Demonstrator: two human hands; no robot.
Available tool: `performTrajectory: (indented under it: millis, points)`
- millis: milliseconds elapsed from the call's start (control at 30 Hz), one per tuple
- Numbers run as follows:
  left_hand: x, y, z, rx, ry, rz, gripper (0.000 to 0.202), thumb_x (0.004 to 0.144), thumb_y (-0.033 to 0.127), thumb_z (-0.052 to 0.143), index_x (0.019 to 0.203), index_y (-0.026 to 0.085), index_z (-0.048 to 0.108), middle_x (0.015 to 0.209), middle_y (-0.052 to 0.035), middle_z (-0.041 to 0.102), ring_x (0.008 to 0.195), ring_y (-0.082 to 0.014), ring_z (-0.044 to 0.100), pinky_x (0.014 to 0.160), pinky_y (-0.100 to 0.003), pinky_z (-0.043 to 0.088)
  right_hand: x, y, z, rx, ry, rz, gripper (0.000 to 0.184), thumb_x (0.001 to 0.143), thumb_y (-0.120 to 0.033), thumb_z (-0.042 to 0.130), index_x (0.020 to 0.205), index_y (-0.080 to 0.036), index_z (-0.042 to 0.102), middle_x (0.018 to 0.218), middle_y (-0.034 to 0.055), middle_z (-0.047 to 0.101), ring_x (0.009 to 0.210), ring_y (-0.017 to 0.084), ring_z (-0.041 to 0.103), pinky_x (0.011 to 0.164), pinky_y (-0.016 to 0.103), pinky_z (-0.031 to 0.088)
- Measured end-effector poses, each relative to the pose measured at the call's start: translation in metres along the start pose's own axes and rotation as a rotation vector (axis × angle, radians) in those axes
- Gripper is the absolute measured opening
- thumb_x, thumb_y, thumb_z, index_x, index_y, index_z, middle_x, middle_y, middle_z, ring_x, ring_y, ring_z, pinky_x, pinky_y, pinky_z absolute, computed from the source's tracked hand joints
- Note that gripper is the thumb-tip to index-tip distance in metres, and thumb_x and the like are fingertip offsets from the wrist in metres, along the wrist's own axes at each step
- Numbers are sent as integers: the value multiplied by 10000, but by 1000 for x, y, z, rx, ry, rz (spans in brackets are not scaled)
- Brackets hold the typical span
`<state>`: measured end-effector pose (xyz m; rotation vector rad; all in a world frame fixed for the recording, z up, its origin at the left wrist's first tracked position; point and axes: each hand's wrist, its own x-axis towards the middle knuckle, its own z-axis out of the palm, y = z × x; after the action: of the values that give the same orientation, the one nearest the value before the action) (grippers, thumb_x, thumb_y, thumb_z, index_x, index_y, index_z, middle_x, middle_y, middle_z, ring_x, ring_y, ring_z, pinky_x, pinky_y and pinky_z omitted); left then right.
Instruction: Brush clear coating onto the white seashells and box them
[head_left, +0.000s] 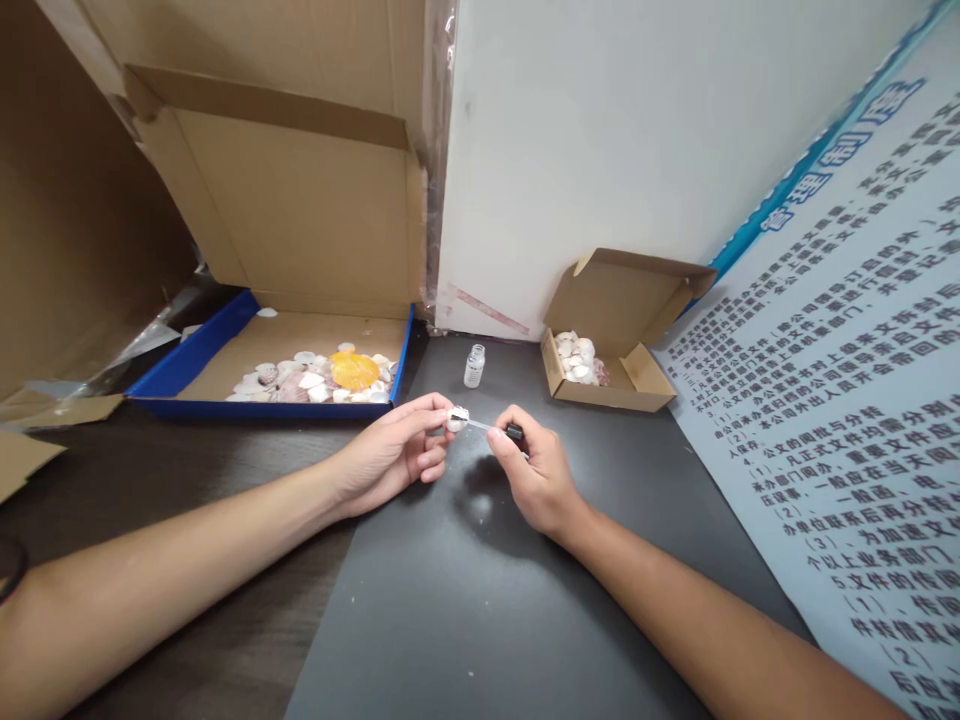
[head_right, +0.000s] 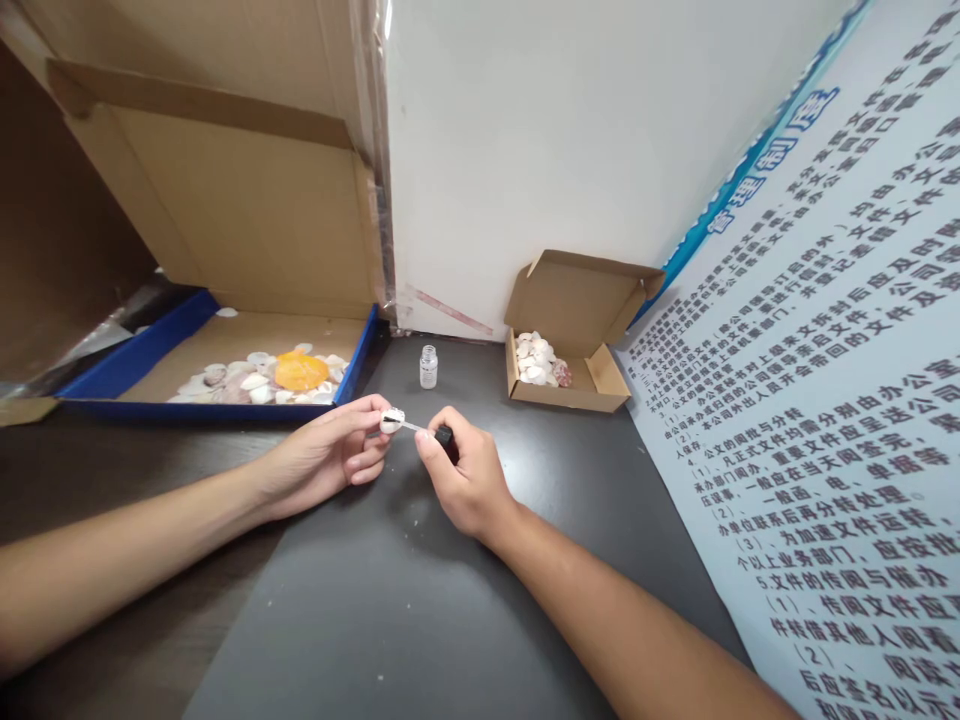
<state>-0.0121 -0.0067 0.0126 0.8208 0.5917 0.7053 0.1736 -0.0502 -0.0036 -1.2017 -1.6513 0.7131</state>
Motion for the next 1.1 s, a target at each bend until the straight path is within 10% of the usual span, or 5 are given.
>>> performTrajectory:
  millis: [1100]
  points:
    - [-1,-1,-1,49,49,31,110,823,177,574,730,158,518,630,38,454,466,-57,393,470,-198,342,-2,-2,1,-23,-33,-21,220,917,-338,501,746,-207,456,543,-75,363,490,88,327,488,222,264]
